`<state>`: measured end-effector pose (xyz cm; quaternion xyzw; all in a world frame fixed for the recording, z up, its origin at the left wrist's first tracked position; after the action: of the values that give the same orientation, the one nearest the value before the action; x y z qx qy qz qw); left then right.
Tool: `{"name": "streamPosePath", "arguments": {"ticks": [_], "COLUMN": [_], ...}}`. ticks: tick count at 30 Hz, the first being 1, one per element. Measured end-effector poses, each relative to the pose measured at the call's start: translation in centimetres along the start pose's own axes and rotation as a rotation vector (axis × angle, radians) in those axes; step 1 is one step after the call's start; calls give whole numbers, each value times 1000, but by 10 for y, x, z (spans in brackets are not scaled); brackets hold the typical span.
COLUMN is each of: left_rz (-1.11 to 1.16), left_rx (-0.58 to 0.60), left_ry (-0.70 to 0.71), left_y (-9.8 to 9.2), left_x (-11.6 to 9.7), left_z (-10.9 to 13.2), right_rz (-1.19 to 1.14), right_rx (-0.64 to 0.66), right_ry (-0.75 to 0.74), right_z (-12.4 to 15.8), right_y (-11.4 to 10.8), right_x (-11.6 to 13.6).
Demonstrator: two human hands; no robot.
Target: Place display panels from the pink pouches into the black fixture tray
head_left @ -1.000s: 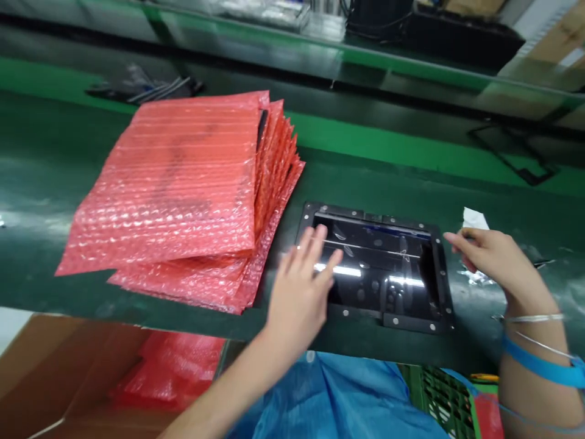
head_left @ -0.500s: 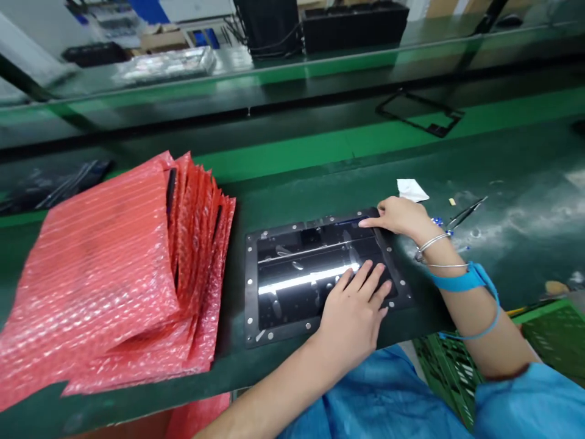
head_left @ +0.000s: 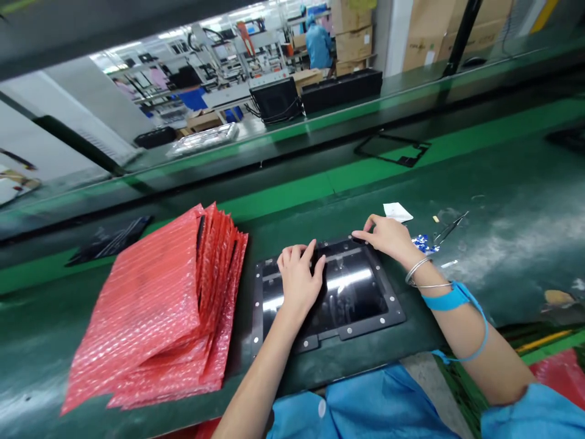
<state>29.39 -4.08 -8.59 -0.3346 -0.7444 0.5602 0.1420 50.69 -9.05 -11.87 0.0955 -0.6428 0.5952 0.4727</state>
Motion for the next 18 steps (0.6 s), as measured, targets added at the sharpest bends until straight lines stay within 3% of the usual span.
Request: {"name": "streamPosePath", "arguments": {"ticks": [6,13,15,18], "left_rz": [93,241,394,577], "left_rx": [-103,-78,-63,-124], "left_ry": [15,-57,-133,-318], "left_y": [-22,-26,-27,-33], "left_x": [-1,3,17,57], "left_z": [-2,7,9,13], "right_rz": [-420,-703,-740,-777], "right_rx": [197,322,313,283], "right_ry": [12,-11,-11,10], "right_z": [-5,16,20,21], "right_y": [10,30,35,42], "right_x": [-2,9,10,10]}}
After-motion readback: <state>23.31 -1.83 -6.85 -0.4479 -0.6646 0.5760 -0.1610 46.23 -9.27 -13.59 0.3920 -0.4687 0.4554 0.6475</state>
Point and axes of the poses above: each hand's wrist, its own z-axis away from the middle knuckle, its own y-axis out of the palm, x = y × z, the point moved 7 cm from there along -z, towards the middle knuckle, and after that the axes turned 9 degrees about -z, right-handed, at the moved point
